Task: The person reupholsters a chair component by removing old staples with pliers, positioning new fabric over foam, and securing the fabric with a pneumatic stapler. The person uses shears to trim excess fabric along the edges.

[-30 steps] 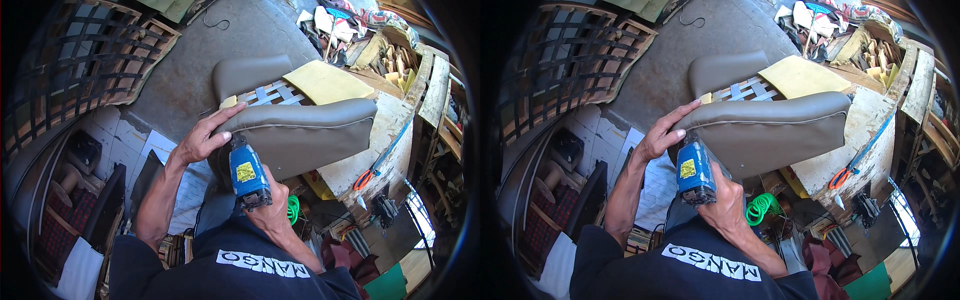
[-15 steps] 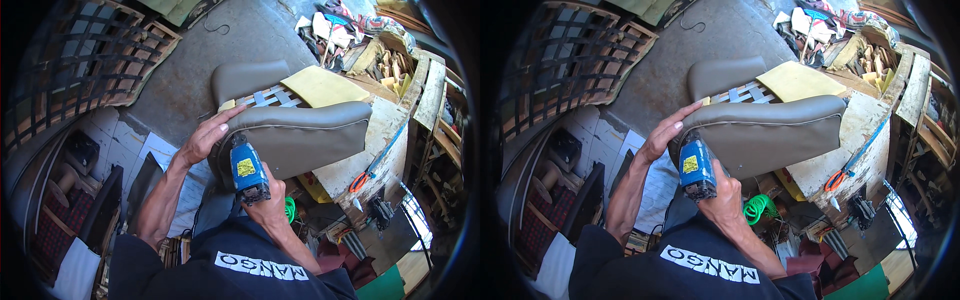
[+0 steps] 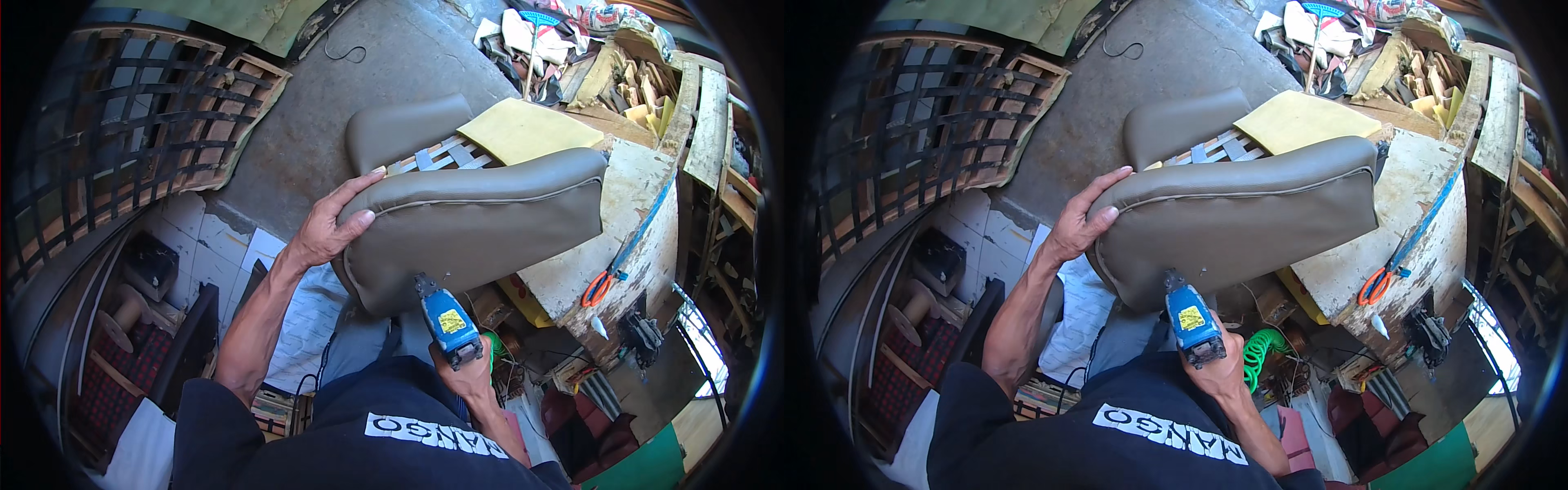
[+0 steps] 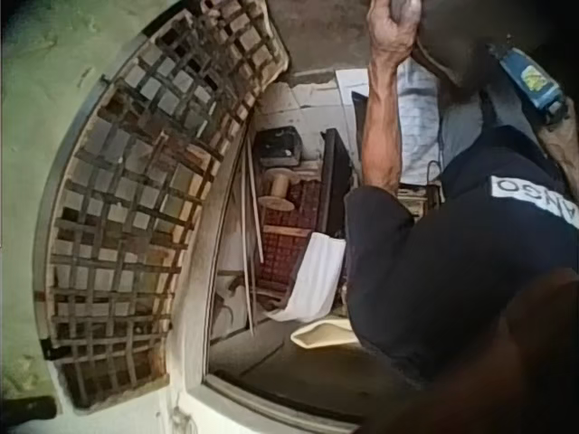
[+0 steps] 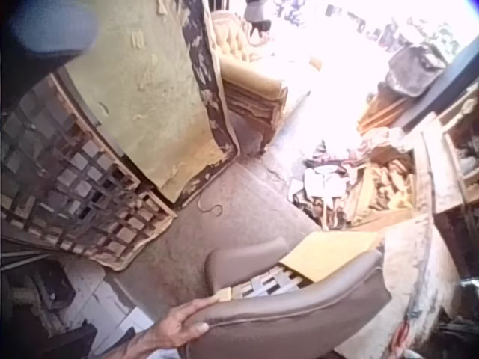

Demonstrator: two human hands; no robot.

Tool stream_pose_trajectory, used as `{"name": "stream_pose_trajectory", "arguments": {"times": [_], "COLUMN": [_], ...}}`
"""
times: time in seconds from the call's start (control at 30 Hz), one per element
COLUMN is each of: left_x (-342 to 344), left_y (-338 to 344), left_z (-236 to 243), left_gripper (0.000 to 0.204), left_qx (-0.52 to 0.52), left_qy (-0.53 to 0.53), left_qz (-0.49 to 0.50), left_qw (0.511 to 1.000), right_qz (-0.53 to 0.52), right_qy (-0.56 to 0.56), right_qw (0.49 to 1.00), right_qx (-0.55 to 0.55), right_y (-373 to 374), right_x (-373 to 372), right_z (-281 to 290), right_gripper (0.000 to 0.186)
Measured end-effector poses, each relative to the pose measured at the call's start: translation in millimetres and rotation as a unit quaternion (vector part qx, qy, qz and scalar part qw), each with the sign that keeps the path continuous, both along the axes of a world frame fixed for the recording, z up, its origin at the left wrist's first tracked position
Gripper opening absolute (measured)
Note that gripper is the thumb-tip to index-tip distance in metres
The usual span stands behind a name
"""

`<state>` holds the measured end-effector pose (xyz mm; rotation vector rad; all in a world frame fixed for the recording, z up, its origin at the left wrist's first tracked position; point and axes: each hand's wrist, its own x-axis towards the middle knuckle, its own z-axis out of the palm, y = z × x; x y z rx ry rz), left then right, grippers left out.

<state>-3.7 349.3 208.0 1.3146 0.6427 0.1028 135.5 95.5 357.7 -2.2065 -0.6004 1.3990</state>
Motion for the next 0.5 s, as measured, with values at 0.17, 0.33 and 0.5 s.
{"name": "stream_pose_trajectory", "arguments": {"times": [0.17,0.33,0.5], "left_x": [-4,7,31], "left_y": [-1,-1,7], "left_z": [6,14,30], "left_gripper": [0.068,0.061,0.052], "left_qx": [0.105,0.080,0.210], "left_qy": [0.026,0.043,0.082], "left_qz": [-0.033,-0.010,-0.067], "left_qw": [0.994,0.996,0.972], "right_qz": [-0.027,-0.066,-0.100], "right_qy": [0.006,0.005,-0.006], "right_qw": [0.999,0.998,0.995], "right_qx": [-0.015,-0.014,0.006], "right_y": [-10,-12,-16], "right_x": [-8,-6,8], "right_z": [-4,0,10], "right_gripper": [0.039,0.038,0.039]}}
